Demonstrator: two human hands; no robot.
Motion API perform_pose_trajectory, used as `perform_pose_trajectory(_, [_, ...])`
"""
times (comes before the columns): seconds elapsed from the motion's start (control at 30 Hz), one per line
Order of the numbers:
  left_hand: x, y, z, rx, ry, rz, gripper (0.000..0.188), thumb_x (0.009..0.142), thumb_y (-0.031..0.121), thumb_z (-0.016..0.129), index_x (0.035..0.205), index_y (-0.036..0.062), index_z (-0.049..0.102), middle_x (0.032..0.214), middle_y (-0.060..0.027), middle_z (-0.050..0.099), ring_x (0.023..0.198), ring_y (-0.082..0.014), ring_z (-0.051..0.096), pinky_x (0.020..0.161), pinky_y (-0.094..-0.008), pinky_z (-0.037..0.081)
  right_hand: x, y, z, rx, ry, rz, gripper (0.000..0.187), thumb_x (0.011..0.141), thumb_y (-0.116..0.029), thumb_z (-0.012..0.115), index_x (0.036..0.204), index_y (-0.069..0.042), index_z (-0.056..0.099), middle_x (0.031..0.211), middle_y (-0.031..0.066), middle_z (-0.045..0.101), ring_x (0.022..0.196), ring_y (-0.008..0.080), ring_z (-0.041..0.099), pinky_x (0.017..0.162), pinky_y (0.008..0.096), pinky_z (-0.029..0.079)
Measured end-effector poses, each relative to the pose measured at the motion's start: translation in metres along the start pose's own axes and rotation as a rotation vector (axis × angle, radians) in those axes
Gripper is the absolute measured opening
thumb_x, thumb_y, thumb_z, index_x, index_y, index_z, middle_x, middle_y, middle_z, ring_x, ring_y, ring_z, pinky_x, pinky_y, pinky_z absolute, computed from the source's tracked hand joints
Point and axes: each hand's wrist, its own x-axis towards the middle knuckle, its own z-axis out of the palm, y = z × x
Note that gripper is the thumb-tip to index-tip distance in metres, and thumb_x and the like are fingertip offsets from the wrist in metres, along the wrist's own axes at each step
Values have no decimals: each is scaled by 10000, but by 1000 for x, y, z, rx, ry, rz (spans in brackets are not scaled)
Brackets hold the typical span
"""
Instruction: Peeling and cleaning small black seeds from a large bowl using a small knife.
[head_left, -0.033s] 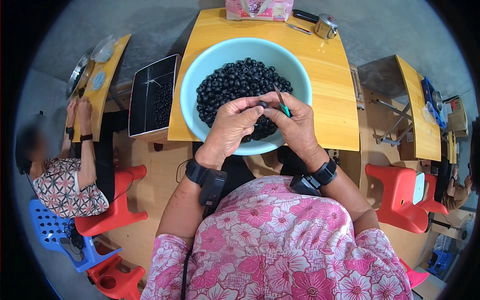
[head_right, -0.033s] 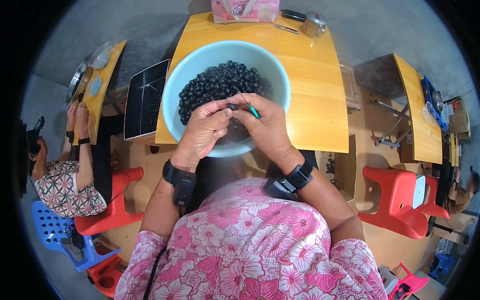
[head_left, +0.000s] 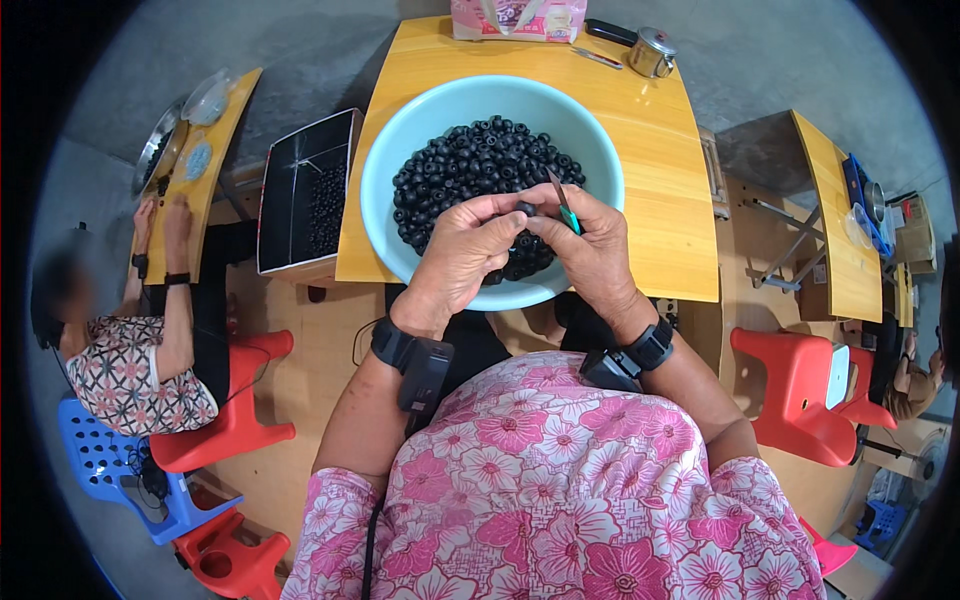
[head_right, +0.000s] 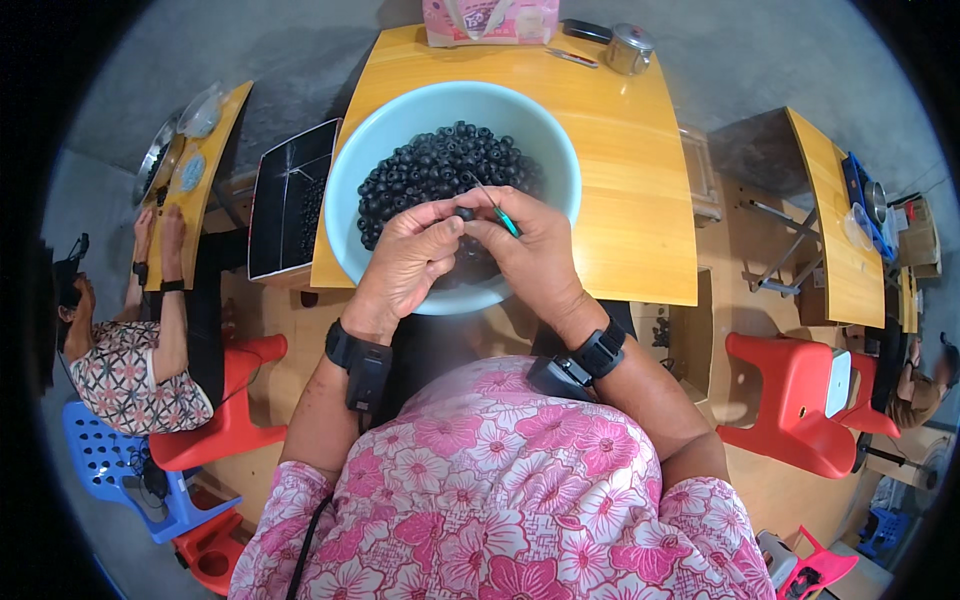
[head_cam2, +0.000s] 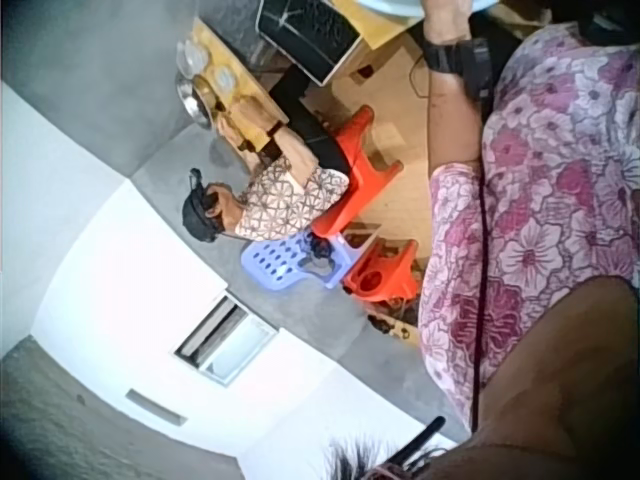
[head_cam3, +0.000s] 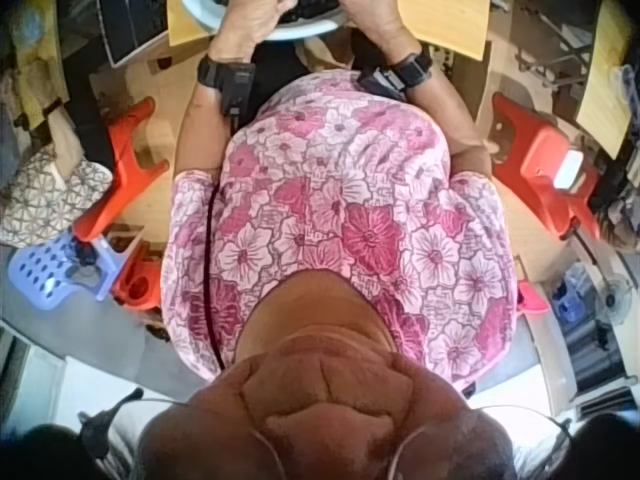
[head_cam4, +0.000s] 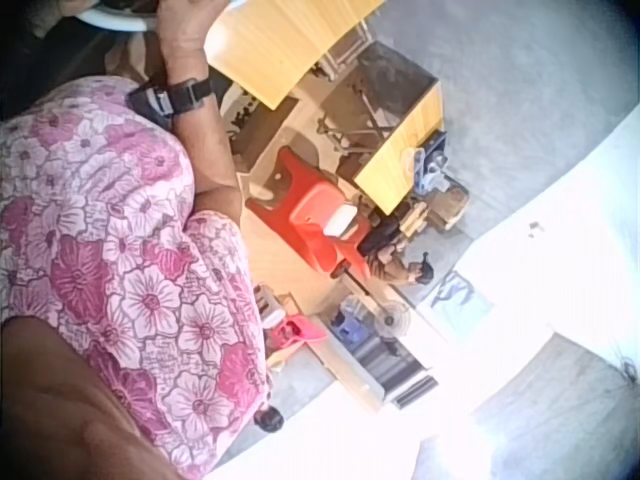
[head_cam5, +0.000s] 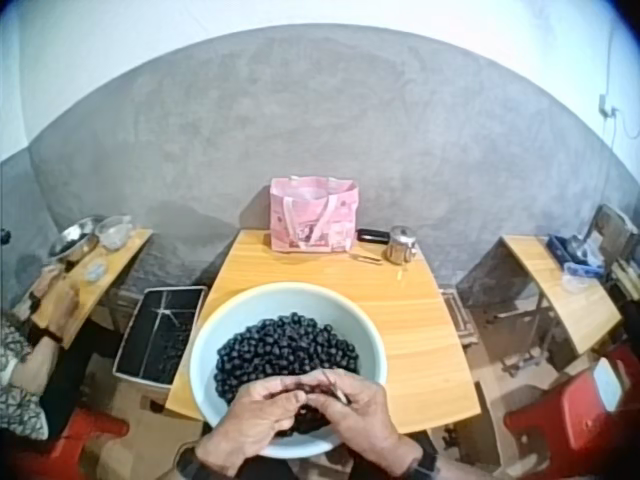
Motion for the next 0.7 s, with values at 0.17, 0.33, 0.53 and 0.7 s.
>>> perform_pose_trajectory(0.17, [3, 1, 1, -20, 38, -15, 265, 927, 94, 646, 1163, -17, 604, 818, 40, 558, 612, 1, 410, 471, -155, 307, 2, 4, 2, 0, 22, 2, 189, 827, 17, 678, 1012, -26, 669, 834, 6, 598, 790, 80, 543, 748, 228, 478])
perform_pose_trajectory(0.33, [5, 2, 3, 5, 39, -32, 203, 948, 149, 637, 1113, 40, 591, 810, 54, 532, 570, 4, 368, 467, -163, 299, 3, 3, 2, 12, 32, 2, 155, 818, 9, 700, 958, -30, 649, 839, 5, 592, 794, 77, 544, 742, 228, 479])
perform_pose_trajectory(0.53, [4, 0, 0, -20, -19, -11, 169, 955, 166, 627, 1055, 31, 604, 810, 46, 549, 574, 3, 377, 467, -161, 298, 0, 9, 0, 13, 56, 20, 176, 798, 18, 715, 951, -26, 640, 837, 11, 600, 803, 78, 557, 741, 227, 479])
perform_pose_trajectory(0.7, [1, 3, 6, 4, 36, 31, 166, 972, 159, 595, 1086, 38, 591, 823, 39, 525, 571, -1, 359, 472, -157, 292, -5, -3, -1, -19, 143, 25, 107, 877, -73, 650, 958, -5, 633, 837, 59, 610, 798, 146, 593, 736, 277, 482])
